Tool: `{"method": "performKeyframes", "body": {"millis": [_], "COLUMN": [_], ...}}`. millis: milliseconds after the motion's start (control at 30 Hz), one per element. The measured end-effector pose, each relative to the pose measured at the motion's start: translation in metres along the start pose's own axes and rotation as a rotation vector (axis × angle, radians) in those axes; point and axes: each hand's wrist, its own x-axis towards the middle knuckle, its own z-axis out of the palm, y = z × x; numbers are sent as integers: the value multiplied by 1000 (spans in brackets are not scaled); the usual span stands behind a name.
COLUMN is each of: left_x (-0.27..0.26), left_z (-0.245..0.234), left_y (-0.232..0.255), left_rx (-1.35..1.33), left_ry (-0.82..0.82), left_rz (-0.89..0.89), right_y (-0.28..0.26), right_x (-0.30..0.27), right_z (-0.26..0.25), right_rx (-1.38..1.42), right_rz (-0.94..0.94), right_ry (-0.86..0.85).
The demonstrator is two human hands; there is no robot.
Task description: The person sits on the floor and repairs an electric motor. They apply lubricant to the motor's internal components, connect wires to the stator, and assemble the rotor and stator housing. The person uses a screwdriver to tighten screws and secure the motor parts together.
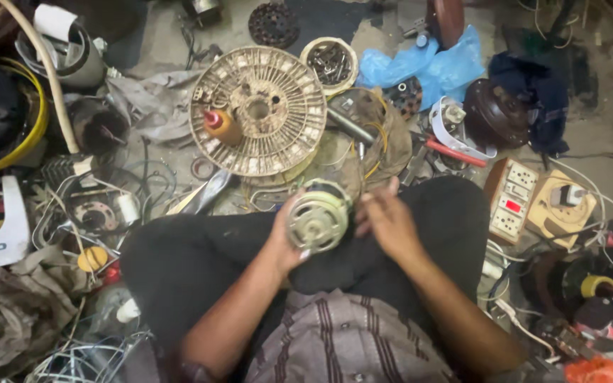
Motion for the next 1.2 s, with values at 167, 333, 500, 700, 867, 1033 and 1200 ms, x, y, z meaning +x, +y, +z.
{"method": "performKeyframes", "body": {"millis": [167, 333, 500, 700, 867, 1033, 1200], "left_x": [8, -4, -18, -11, -15, -24, -23], "left_z": [14, 28, 34, 36, 39, 46, 47], "left_y": [-24, -27, -9, -1, 5, 11, 2], "left_rx": [14, -2, -53, -83, -51, 2, 21], "left_ry": [6, 140, 55, -39, 2, 73, 64], "left_rz": [122, 229, 391, 423, 510, 472, 455], "right_y": [-45, -69, -78, -93, -101, -104, -105], "right_x": [-63, -64, -49, -48, -49, -40, -36], "right_z": [17, 46, 56, 58, 70, 71, 65], "right_rx": [-167, -713, -636, -598, -577, -455, -317], "right_rz": [-429, -569, -505, -634, -565, -410, -261], "right_ry": [11, 167, 185, 201, 261, 286, 317]}}
